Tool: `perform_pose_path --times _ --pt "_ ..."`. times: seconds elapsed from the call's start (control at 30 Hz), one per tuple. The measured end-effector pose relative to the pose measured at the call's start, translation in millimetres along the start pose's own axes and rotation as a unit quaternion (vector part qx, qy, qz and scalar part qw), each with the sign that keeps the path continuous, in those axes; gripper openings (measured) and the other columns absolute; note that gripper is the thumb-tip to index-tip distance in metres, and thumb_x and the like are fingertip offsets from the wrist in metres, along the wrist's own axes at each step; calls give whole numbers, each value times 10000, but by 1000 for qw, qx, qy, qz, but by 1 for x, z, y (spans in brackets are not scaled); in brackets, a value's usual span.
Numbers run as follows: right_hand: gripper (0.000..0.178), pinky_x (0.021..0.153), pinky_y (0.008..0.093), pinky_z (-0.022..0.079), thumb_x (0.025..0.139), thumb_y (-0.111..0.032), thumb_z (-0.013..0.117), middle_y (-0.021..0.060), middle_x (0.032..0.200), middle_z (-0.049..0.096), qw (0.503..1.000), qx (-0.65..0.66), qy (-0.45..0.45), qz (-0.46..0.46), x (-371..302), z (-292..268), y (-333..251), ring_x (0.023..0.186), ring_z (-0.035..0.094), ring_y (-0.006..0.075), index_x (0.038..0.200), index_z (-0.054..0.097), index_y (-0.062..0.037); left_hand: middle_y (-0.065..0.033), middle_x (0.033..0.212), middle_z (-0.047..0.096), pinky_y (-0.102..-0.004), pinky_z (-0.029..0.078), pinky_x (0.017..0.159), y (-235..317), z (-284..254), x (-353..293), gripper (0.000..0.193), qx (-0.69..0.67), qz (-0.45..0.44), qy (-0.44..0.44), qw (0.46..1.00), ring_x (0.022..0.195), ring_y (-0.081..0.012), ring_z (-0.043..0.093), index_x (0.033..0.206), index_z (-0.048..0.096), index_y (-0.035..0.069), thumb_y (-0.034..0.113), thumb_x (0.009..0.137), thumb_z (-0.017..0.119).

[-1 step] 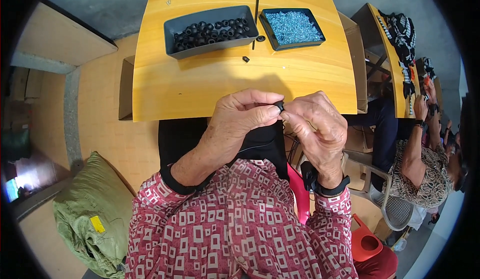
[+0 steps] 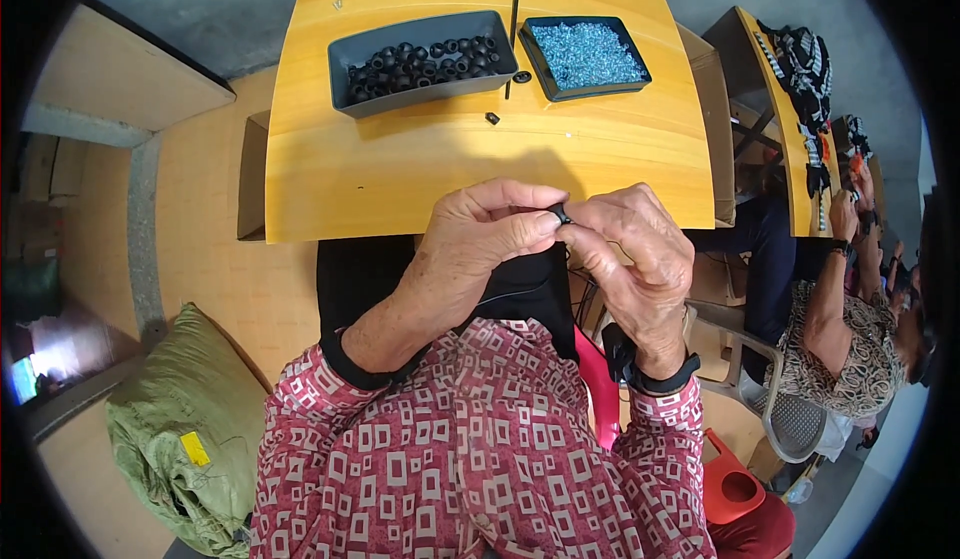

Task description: The person assembles small components by picking up black plastic parts and small fasteners from trays on the table and inserting the fasteners into the black parts by hand.

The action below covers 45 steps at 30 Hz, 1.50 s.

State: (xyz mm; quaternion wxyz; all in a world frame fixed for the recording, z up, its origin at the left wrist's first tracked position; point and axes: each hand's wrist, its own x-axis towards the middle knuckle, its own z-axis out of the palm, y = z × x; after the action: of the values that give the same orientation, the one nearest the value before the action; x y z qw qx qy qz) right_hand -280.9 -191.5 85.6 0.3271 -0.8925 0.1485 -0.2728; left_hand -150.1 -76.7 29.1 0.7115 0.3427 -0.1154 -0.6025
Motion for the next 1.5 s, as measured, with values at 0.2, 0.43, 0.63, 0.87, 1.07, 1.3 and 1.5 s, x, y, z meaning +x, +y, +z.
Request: perform_pose_path --times 0.2,0.43,0.63,0.87,1.07,1.3,1.5 --pt "174 654 314 482 713 12 727 95 795 637 1000 7 14 22 -5 0 -1 730 602 234 879 683 -9 -54 986 648 -223 536 799 3 2 0 242 -50 -57 23 997 879 -127 647 1119 620 19 80 885 638" --pt "178 649 312 468 691 21 727 98 804 631 998 -47 -12 -43 -1 -5 3 736 596 220 860 673 7 -64 990 646 -223 539 801 3 3 -1 250 -27 -61 15 998 900 -154 661 1131 611 11 79 892 628" --pt "166 641 323 472 674 39 713 92 785 616 993 -110 -2 -46 -1 -2 -3 722 589 240 816 643 -10 -66 994 651 -230 539 787 0 3 -1 253 8 -42 22 999 890 -154 663 1123 616 11 74 879 643" --pt "128 643 314 472 711 39 687 88 773 614 998 -30 41 37 -7 4 -1 724 594 235 815 627 -4 -98 1012 657 -228 541 786 0 0 -4 255 -17 -49 19 998 908 -163 664 1126 610 8 69 880 639" --pt "75 644 298 483 801 21 636 110 791 613 994 -4 24 109 2 7 26 705 602 213 873 628 41 -151 1084 638 -220 563 821 9 -36 -13 243 -183 -33 68 980 982 -195 657 1166 566 -9 4 926 535" --pt "148 616 299 472 851 -52 610 114 825 607 994 -25 -76 71 36 46 53 703 583 212 974 644 24 -165 1082 639 -229 567 814 12 -58 -26 220 -192 -12 107 975 994 -204 655 1136 575 -16 4 918 549" --pt "156 740 396 497 784 -82 656 124 832 610 975 -205 -74 -34 60 80 70 841 589 309 935 654 -44 -129 1031 645 -216 562 810 15 -58 -24 200 -200 -25 96 975 982 -199 654 1112 573 -20 7 914 558"
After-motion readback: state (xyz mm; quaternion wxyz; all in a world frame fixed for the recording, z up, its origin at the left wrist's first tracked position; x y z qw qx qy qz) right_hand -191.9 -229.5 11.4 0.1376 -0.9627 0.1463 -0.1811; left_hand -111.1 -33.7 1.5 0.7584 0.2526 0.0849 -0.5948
